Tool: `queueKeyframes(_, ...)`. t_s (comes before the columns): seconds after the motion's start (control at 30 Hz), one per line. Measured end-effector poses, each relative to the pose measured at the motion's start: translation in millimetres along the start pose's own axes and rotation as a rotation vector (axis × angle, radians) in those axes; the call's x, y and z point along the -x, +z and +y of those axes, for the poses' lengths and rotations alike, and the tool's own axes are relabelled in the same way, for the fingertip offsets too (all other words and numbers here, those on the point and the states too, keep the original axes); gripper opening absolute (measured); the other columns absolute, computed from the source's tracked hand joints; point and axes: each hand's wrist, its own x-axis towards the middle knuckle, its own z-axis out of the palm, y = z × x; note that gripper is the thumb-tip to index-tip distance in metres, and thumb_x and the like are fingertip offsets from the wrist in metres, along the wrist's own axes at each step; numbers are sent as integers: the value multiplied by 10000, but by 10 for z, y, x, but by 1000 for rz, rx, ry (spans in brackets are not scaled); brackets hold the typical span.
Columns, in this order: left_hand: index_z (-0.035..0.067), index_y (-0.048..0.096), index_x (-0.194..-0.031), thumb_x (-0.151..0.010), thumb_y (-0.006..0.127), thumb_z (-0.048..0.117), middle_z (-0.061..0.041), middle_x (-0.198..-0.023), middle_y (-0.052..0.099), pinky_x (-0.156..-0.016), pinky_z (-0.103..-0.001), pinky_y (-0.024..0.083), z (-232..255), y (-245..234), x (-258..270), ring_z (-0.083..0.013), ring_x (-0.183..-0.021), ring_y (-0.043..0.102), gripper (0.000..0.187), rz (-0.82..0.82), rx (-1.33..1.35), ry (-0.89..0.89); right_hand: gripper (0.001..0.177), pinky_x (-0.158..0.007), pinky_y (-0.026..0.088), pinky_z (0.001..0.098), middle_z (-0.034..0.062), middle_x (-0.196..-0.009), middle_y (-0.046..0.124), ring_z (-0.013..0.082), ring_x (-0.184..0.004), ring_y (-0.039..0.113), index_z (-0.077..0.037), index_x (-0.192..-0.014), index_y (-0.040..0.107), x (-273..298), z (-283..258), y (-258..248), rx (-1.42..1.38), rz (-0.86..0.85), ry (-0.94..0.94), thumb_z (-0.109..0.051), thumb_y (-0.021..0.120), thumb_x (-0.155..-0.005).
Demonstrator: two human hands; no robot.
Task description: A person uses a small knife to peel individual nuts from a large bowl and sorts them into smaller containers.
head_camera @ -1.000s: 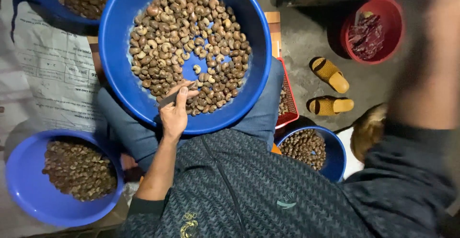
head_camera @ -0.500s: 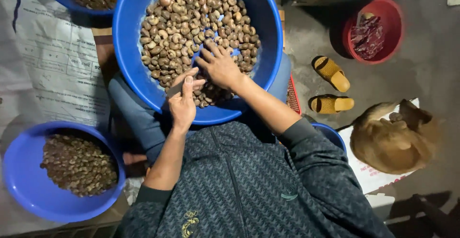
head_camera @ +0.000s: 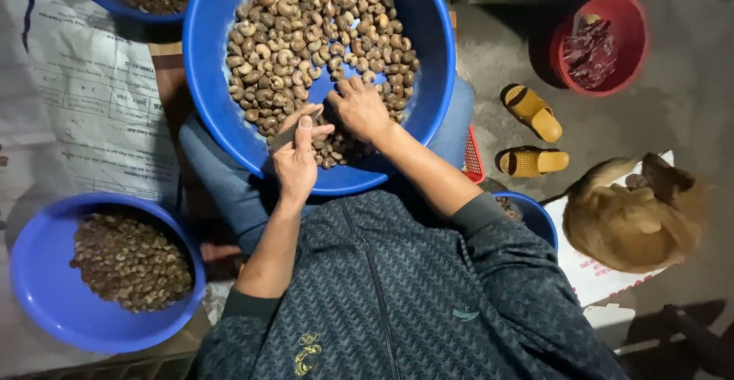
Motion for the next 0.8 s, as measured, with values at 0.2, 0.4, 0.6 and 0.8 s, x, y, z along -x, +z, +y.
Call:
queueKeyframes(0.2, -37, 604, -1325, -1154, 424, 194, -243, -1278, 707, -768, -340, 637, -131, -10, 27, -272, -898, 786, 339, 8, 11, -9, 162, -630, 539, 379, 36, -1013, 643, 252, -921, 641, -236, -1061, 655, 2, -28, 110, 3, -39, 35, -247, 594, -911)
queueKeyframes(0.4, 33, 653, -1343, -1149, 444, 241, -158, -1095, 780, -765, -240, 603, 49, 6, 0, -107, -902, 714, 352, 51, -44, -54, 256, -742, 592, 542, 181, -963, 712, 423, -930, 713, -124, -1134, 619, -75, -69, -879, -990, -255, 454, -328, 638, -981)
queueKeyframes(0.6, 115, 699, -1328, -1147, 474, 274, -157, -1270, 730, -923, -373, 601, 25, 5, 20, -247, -1160, 690, 330, -18, -97, -22, 219, -662, 657, 275, 158, -844, 732, 182, -757, 757, -16, -1174, 662, 103, -353, -1009, -1758, -159, 763, -128, 653, -985)
queueKeyframes(0.8, 115, 705, -1328, -1145, 489, 261, -153, -1236, 739, -944, -433, 596, 83, 6, -16, -219, -1074, 703, 319, -53, -78, -29, 226, -659, 610, 278, 139, -866, 748, 145, -792, 728, -33, -1236, 684, 211, -416, -1152, -1679, -10, 677, -90, 613, -1029)
